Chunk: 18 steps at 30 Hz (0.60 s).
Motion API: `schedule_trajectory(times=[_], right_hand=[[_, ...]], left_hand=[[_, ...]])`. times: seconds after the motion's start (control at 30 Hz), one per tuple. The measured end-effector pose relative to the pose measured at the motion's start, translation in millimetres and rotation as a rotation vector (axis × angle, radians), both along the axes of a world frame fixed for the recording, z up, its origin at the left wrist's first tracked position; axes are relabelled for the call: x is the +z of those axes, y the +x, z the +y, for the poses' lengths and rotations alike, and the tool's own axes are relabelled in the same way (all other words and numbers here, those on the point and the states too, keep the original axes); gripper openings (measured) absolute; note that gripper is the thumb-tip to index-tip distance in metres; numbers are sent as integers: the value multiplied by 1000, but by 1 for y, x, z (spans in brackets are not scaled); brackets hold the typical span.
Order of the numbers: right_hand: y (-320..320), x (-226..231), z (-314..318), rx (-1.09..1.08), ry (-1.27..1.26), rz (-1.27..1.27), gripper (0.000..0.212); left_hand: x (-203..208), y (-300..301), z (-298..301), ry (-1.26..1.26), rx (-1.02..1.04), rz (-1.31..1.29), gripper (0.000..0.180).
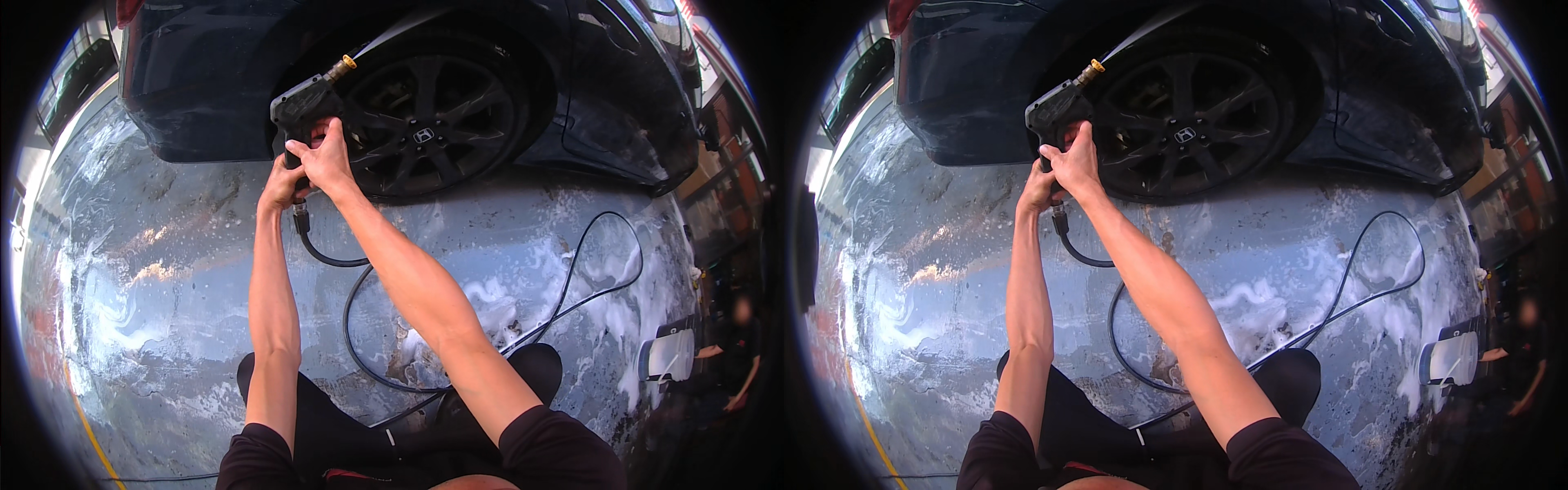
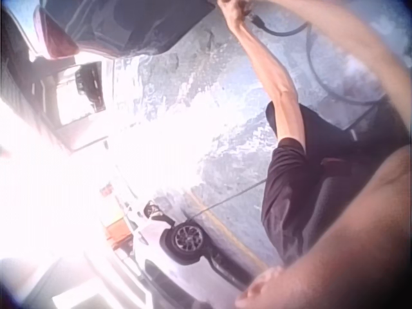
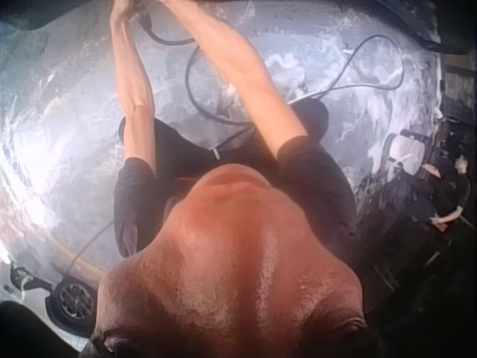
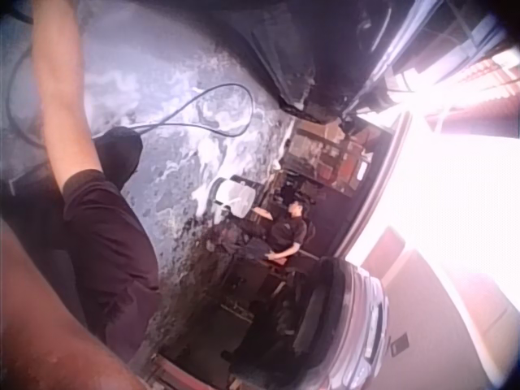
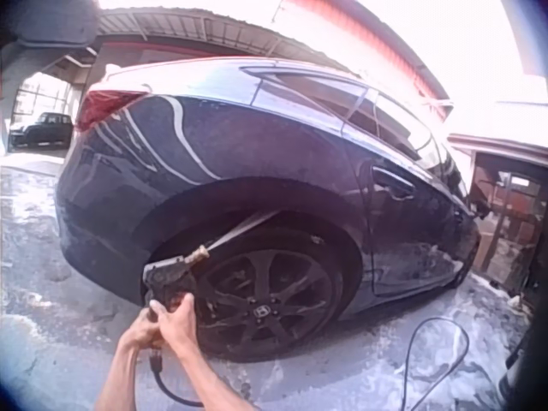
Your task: The person uses a pressure washer to clean the wheels and undercarriage of a car. They spray water on the tires, rims, and underside of the vehicle while it is elevated on a lift.
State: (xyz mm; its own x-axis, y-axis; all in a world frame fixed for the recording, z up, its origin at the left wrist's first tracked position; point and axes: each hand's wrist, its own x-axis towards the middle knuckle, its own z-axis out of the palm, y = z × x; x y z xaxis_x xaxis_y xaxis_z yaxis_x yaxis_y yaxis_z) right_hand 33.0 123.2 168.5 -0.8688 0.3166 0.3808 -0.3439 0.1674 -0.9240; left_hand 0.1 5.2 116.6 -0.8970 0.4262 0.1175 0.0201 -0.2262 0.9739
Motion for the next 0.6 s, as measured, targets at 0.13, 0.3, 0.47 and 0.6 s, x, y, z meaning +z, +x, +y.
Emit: schedule_trajectory(times=[0.13,0.3,0.47,0.6], right_hand=[[4,6,2,30,-96,8,58],[6,12,12,66,-135,17,58],[11,22,18,104,-193,-16,58],[14,28,25,112,-199,2,59]], left_hand=[[9,5,1,1,-9,19,14],[15,5,6,-15,-33,46,15],[25,8,10,-44,4,63,15],[37,15,18,-60,16,102,16]])
